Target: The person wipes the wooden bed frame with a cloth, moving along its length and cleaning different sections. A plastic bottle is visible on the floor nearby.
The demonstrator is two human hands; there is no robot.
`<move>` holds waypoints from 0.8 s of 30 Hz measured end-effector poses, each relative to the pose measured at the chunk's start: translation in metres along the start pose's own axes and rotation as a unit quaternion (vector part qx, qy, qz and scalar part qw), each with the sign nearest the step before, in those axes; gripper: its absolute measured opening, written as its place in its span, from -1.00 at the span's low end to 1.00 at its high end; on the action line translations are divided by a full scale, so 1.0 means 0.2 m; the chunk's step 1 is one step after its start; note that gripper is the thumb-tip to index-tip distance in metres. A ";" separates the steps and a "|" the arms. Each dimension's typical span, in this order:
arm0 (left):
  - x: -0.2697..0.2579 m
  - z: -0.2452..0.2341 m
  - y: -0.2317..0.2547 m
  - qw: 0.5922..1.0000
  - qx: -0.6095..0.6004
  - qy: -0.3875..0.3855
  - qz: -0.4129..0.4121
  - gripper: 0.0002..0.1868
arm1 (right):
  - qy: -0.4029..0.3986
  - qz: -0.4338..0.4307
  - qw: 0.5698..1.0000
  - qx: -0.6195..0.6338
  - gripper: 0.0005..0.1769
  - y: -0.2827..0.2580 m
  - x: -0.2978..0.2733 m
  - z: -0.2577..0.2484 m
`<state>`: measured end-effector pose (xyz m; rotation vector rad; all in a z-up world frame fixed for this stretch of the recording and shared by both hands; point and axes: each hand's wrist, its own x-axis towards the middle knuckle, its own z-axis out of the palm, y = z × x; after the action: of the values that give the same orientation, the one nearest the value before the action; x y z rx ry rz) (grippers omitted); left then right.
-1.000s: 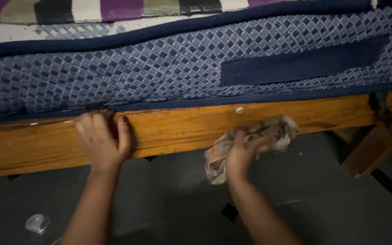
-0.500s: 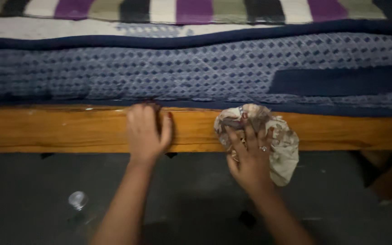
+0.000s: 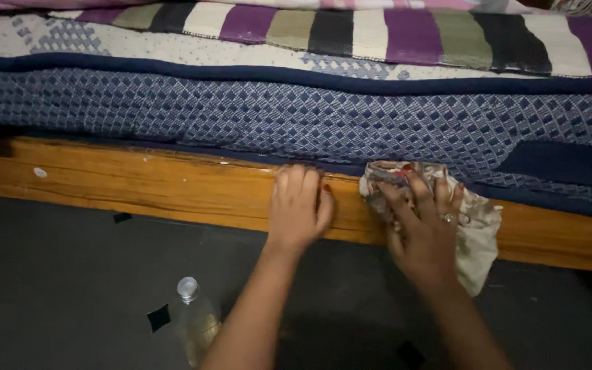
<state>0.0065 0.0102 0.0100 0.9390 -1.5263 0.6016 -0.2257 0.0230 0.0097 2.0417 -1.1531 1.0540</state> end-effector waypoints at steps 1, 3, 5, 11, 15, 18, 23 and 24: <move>0.00 0.00 0.00 1.000 0.001 0.003 -0.002 -0.72 | 0.010 0.015 1.000 -0.001 -0.22 -0.02 0.00 0.02; 0.00 0.01 0.01 1.000 0.006 0.010 -0.005 -0.71 | 0.030 0.044 0.999 -0.003 -0.19 -0.05 -0.03 0.11; -0.01 0.02 0.00 1.000 0.004 0.017 0.008 -0.69 | 0.063 0.037 0.997 -0.018 -0.25 -0.08 -0.12 0.21; -0.03 0.03 -0.04 1.000 0.012 0.010 0.023 -0.66 | 0.004 0.008 0.998 -0.069 -0.35 -0.13 -0.42 0.34; -0.03 0.06 -0.05 0.999 0.002 0.032 0.040 -0.60 | 0.015 -0.009 0.999 -0.032 -0.46 -0.15 -0.32 0.25; -0.04 0.07 -0.04 0.998 0.006 0.058 0.038 -0.57 | 0.068 0.007 0.994 -0.079 -0.38 -0.20 -0.11 0.16; -0.04 0.08 -0.07 0.998 -0.008 0.039 0.045 -0.58 | 0.026 0.067 0.996 -0.053 -0.30 -0.36 0.18 0.03; -0.04 0.08 -0.08 0.998 -0.011 0.037 0.048 -0.59 | 0.016 0.067 0.996 -0.062 -0.31 -0.39 0.22 0.01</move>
<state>0.0107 -0.0098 -0.0038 0.8218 -1.5147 0.6808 -0.1432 0.0385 0.0387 1.8677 -1.3197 1.0477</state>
